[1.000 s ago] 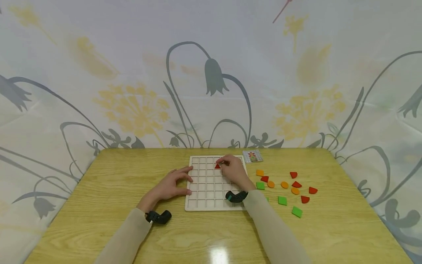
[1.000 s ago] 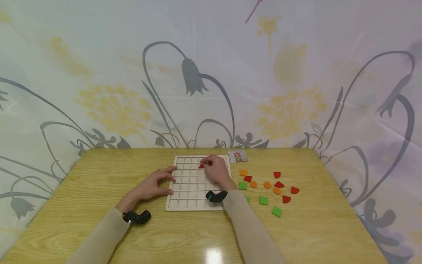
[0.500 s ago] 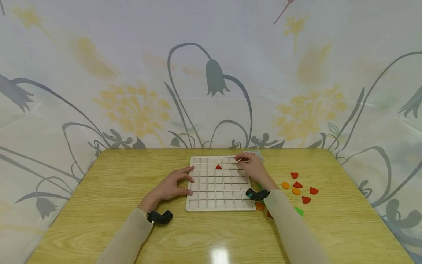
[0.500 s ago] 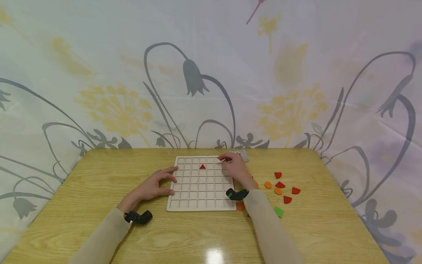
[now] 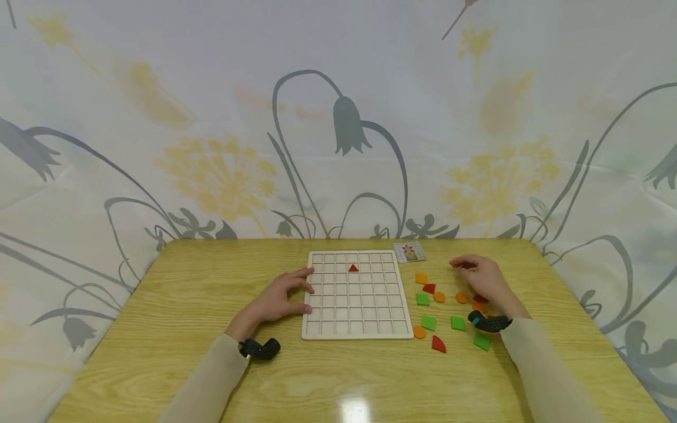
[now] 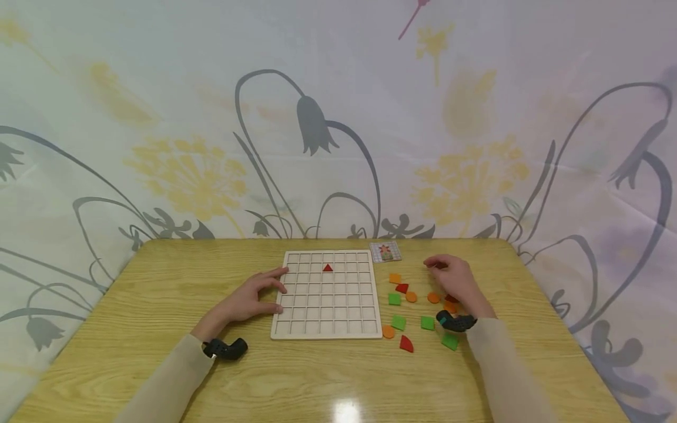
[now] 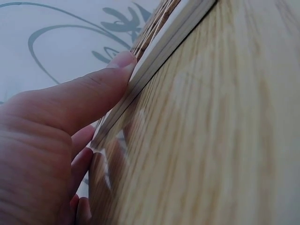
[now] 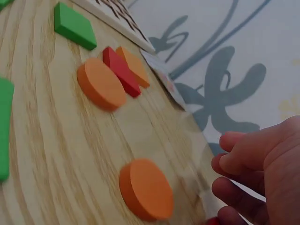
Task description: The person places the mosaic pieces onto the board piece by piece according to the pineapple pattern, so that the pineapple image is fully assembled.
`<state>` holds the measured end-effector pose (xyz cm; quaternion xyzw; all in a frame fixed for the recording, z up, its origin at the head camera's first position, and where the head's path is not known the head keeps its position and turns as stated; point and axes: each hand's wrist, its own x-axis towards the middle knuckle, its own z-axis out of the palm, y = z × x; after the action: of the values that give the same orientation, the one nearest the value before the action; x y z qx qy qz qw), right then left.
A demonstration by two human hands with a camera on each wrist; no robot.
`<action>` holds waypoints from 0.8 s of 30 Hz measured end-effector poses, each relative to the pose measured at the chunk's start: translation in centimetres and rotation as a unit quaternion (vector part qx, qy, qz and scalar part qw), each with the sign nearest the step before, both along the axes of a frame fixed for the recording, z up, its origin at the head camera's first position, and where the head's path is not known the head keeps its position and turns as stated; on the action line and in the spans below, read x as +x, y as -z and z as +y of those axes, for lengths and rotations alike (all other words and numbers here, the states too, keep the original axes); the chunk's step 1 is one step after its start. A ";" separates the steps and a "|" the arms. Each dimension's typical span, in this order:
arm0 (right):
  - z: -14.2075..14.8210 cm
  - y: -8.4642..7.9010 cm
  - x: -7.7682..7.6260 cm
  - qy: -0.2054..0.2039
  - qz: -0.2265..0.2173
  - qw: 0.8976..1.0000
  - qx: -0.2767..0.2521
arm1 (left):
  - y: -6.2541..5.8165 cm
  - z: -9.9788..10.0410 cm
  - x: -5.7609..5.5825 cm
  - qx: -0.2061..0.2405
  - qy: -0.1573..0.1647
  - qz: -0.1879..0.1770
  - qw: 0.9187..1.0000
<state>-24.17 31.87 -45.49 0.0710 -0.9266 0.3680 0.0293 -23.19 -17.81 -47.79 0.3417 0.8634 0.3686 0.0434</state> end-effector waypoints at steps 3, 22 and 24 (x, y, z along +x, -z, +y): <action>1.2 0.0 0.5 0.005 -0.002 1.000 0.010 | -0.1 -0.1 0.0 -0.001 0.000 0.003 1.000; -4.2 1.0 -0.8 -0.098 -0.039 0.994 -0.018 | -0.2 0.1 0.1 -0.007 -0.002 -0.013 1.000; -4.5 0.9 -1.0 -0.099 -0.054 0.993 -0.017 | -0.2 0.0 0.2 -0.006 -0.006 -0.011 1.000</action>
<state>-25.19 27.34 -46.36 0.1417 -0.9089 0.3880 -0.0564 -23.01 -17.80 -47.57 0.3322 0.8672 0.3671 0.0529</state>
